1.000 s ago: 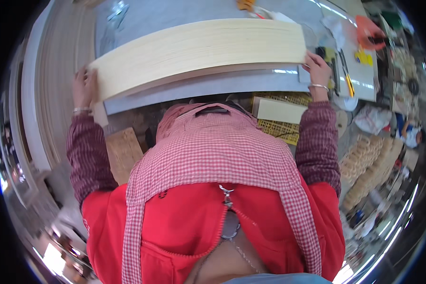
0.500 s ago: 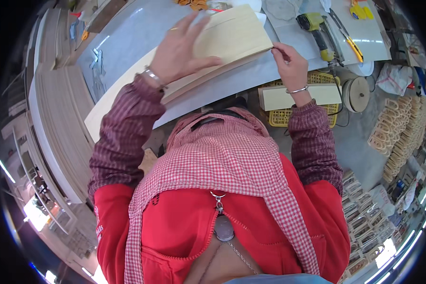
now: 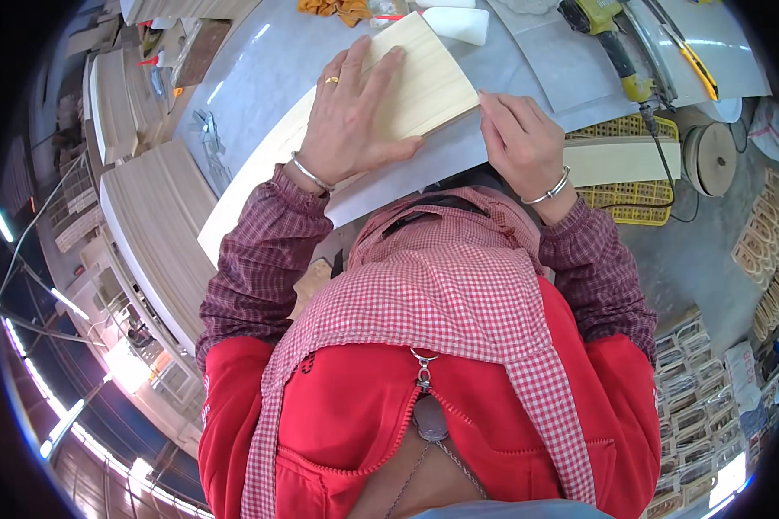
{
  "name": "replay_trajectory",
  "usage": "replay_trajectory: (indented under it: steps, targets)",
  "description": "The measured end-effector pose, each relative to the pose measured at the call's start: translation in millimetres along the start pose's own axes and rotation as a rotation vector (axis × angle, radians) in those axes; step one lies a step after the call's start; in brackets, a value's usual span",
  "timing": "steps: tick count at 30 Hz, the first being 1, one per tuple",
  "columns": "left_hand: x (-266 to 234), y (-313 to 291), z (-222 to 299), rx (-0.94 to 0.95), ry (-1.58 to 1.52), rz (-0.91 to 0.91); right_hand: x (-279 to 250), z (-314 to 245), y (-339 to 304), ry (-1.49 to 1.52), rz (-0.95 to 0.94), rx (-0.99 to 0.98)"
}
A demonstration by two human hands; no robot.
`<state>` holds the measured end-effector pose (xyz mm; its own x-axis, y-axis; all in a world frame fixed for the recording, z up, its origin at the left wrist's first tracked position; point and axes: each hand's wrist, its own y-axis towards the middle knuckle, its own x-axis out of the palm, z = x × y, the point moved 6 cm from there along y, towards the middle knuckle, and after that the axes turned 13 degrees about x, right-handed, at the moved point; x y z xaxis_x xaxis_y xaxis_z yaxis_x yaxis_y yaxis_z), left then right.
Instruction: Assembling wooden boxes using a pneumatic nail gun and wood glue.
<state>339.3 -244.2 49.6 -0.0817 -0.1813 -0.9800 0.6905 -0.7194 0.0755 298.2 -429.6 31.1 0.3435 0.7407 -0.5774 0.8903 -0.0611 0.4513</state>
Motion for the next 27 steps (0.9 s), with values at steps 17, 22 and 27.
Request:
replay_trajectory:
  steps: [17,22,27]
  targets:
    - [-14.0,-2.4,12.3,-0.034,-0.126,-0.029,42.8,6.3,48.7,0.327,-0.314,0.323]
    - [-13.7,1.9,13.4,-0.053,-0.149,-0.023,44.2,9.8,51.7,0.331,-0.371,0.349]
    - [-11.0,5.5,12.3,-0.061,-0.161,-0.028,44.6,11.0,52.6,0.291,-0.356,0.299]
